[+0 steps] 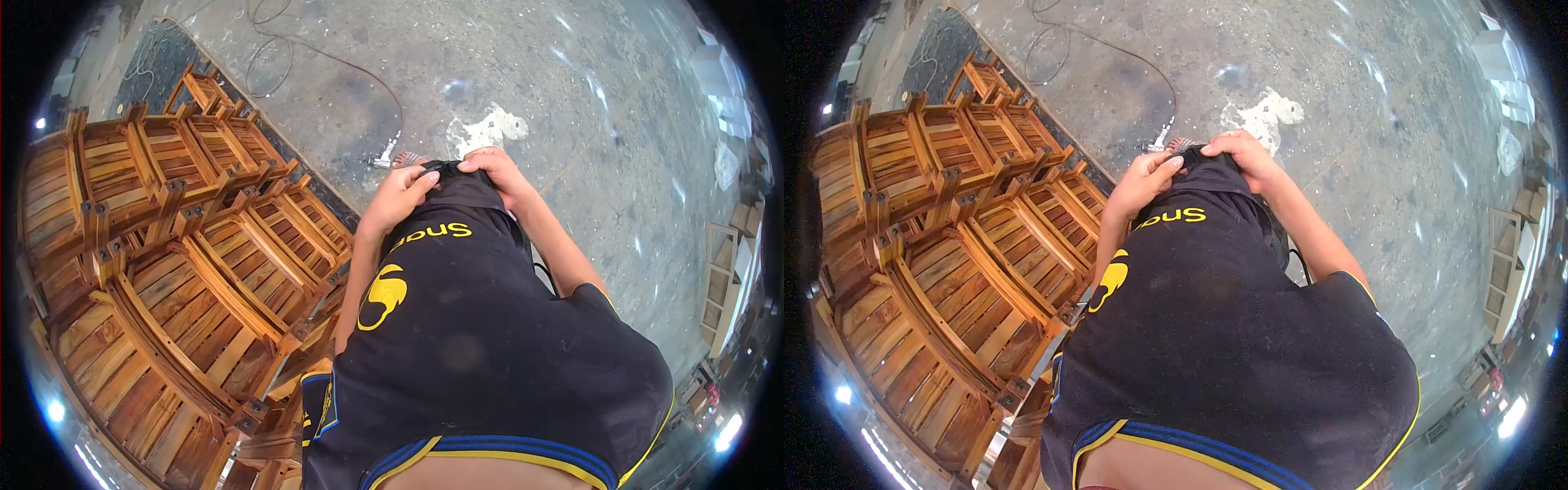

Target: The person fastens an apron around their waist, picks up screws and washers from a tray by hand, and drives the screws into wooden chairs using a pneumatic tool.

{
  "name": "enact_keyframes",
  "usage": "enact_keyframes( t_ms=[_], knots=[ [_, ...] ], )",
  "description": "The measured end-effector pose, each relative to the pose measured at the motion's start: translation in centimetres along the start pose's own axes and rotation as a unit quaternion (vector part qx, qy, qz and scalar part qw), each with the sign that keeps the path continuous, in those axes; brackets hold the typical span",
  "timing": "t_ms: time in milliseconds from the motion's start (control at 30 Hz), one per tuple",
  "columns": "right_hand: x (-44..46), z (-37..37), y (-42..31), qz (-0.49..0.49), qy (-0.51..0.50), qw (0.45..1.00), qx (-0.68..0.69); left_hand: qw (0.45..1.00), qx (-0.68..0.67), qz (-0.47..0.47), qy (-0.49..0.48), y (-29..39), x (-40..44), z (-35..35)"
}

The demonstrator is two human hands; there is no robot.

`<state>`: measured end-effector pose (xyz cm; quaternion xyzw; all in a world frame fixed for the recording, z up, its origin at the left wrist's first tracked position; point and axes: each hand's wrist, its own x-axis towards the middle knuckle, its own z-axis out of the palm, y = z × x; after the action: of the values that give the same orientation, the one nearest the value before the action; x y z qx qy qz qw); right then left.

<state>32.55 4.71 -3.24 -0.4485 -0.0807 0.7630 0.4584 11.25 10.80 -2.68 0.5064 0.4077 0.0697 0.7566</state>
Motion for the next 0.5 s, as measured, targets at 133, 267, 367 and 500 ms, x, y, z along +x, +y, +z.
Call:
enact_keyframes(
  t_ms=[133, 267, 367, 500],
  knots=[
    [-0.6, -0.2, -2.6, -0.265, 0.025, 0.689, -0.674, 0.981, 0.136, 0.072, 0.115, -0.1, 0.1, 1.7],
    [-1.8, 1.2, -5.3, -0.287, 0.015, 0.594, -0.752, 0.954, 0.246, 0.125, 0.115, 1.5, 0.6, 3.0],
    [-1.7, 2.1, -4.3, -0.104, 0.049, 0.614, -0.781, 0.948, 0.198, 0.186, 0.166, -0.1, 1.2, 3.1],
    [-2.2, -1.3, -0.9, 0.115, 0.025, 0.575, -0.810, 0.959, 0.123, 0.159, 0.202, 0.6, -0.1, 3.4]
  ],
)
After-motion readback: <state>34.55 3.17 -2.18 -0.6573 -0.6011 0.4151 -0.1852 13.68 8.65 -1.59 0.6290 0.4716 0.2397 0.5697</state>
